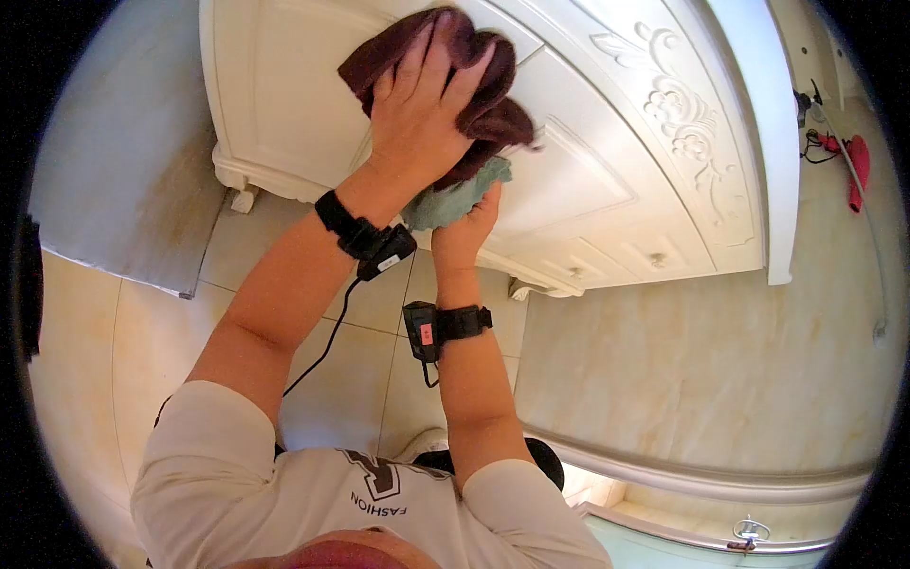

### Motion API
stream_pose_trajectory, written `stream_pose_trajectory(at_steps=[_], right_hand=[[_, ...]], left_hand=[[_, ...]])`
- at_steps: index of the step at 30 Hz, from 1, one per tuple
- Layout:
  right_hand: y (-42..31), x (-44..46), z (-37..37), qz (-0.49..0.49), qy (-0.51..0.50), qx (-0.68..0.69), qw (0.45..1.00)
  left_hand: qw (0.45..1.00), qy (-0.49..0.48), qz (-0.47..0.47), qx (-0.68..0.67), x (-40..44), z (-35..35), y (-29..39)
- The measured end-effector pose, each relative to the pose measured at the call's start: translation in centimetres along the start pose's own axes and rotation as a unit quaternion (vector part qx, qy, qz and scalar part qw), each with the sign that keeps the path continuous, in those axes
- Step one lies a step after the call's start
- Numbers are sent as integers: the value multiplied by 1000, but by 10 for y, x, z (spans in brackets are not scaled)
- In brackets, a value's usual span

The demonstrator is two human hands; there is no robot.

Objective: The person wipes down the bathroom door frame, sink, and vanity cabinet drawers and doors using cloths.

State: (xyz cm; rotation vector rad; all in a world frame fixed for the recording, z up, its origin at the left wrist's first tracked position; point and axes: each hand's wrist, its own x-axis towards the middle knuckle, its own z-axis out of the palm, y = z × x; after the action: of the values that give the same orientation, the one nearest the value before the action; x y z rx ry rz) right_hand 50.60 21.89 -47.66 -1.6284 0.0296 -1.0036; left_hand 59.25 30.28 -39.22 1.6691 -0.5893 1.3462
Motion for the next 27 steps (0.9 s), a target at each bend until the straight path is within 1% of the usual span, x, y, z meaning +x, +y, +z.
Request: stream_pose_trajectory(at_steps=[3,5,6,8,12,15,16,17,18,19,20,21,22,23,24,25,27], right_hand=[[-2,-1,0,12,8,35,999],[0,0,-2,-2,-6,-14,1000],[-2,0,0,-2,-5,-14,1000],[-8,0,6,-5,1,23,1000],[-4,-3,0,8,-2,28,1000],[-2,-8,-13,21,6,53,998],[-4,-10,-24,-27,-10,-82,996],[-6,-10,-35,-74,-26,-215,973],[-11,-10,-41,-74,-28,-214,974],[-18,-11,-45,-71,28,-186,980],[-25,-8,-49,-66,83,-157,982],[-41,2,-49,-135,81,-233,960],[-55,15,-48,-150,81,-207,963],[-68,27,-47,-165,79,-181,966],[-62,51,-50,-126,80,-85,985],[-55,74,-53,-89,88,13,992],[-51,102,-40,-53,94,79,991]], left_hand=[[1000,-18,2,12,-12,2,-5],[1000,-23,3,10,-20,0,-9],[999,-32,2,-5,-25,1,-11],[998,-45,0,-39,-35,-1,-16],[996,-42,19,-71,-57,0,-29],[995,-68,31,-68,-85,3,-41],[995,-77,41,-56,-98,1,-47],[988,-147,-5,-54,-121,7,-53],[986,-164,7,-22,-139,9,-59],[983,-181,18,11,-149,6,-64],[983,-182,16,13,-157,4,-70],[982,-184,36,6,-161,2,-72],[981,-187,56,-2,-165,2,-73],[980,-191,56,-1,-168,2,-73],[978,-201,64,-2,-170,4,-72],[976,-207,70,-4,-173,5,-74],[976,-205,73,1,-183,8,-77]])
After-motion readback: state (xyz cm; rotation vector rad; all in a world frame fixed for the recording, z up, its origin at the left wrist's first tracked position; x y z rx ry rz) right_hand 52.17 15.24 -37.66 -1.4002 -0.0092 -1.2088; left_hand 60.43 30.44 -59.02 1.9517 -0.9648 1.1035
